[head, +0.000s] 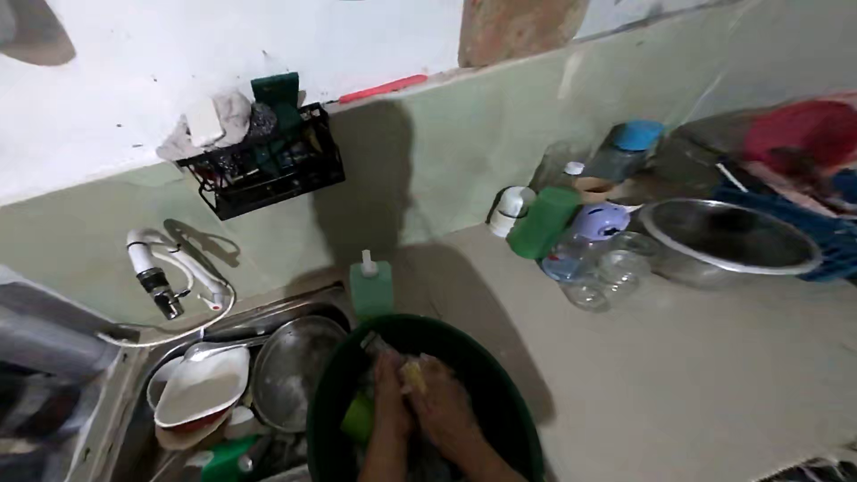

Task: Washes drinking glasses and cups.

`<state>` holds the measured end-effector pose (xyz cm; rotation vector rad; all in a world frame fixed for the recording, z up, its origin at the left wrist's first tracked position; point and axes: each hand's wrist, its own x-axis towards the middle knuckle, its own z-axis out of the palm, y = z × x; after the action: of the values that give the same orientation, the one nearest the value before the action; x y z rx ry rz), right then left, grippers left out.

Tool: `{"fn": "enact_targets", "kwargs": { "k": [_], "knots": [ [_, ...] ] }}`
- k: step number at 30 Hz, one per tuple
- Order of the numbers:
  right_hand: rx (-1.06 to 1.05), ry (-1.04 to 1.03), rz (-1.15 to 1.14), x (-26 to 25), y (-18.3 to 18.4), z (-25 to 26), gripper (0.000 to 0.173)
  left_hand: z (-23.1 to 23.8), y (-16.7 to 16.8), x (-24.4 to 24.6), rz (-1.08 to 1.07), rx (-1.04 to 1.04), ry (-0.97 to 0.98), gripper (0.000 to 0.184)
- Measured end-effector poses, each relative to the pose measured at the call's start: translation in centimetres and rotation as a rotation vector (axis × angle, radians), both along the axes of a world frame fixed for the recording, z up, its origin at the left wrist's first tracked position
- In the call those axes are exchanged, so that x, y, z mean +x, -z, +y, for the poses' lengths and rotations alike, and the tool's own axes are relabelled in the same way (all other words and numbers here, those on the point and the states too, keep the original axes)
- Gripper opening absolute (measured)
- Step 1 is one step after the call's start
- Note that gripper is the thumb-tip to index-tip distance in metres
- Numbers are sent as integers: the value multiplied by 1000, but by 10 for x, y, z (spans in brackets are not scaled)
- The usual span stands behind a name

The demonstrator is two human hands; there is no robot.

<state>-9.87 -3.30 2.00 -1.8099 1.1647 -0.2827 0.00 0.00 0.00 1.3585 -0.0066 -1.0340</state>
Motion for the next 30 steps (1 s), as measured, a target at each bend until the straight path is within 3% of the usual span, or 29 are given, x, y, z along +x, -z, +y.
{"fn": "enact_targets", "kwargs": {
  "k": [3, 7, 12, 15, 17, 20, 24, 26, 29, 30],
  "knots": [
    [345, 23, 20, 8, -2, -20, 46, 10, -13, -2, -147, 88, 205, 48],
    [10, -10, 30, 9, -9, 27, 53, 20, -21, -4, -272, 152, 137, 49],
    [190, -3, -48, 12, -8, -13, 52, 48, -26, -31, -194, 137, 376, 51],
    [-77, -164, -37, 8, -8, 29, 46, 56, -16, -30, -141, 148, 132, 46],
    [-131, -252, -49, 4, -9, 51, 42, 66, 0, -25, -112, 93, 56, 46],
    [70, -256, -55, 11, -4, 16, 37, 73, 9, -27, 10, 29, 159, 54],
    [-183, -372, 351, 10, 33, -26, 62, 52, 5, -17, 58, 157, 122, 65],
    [-141, -386, 402, 6, 43, -26, 60, 42, 1, -15, 93, 205, 93, 72],
    [151, -241, 195, 18, 18, -26, 46, 42, 1, -11, 55, 176, 39, 51],
    [150, -251, 129, 20, 1, -18, 48, 44, -1, -7, 35, 145, 29, 49]
  ]
}}
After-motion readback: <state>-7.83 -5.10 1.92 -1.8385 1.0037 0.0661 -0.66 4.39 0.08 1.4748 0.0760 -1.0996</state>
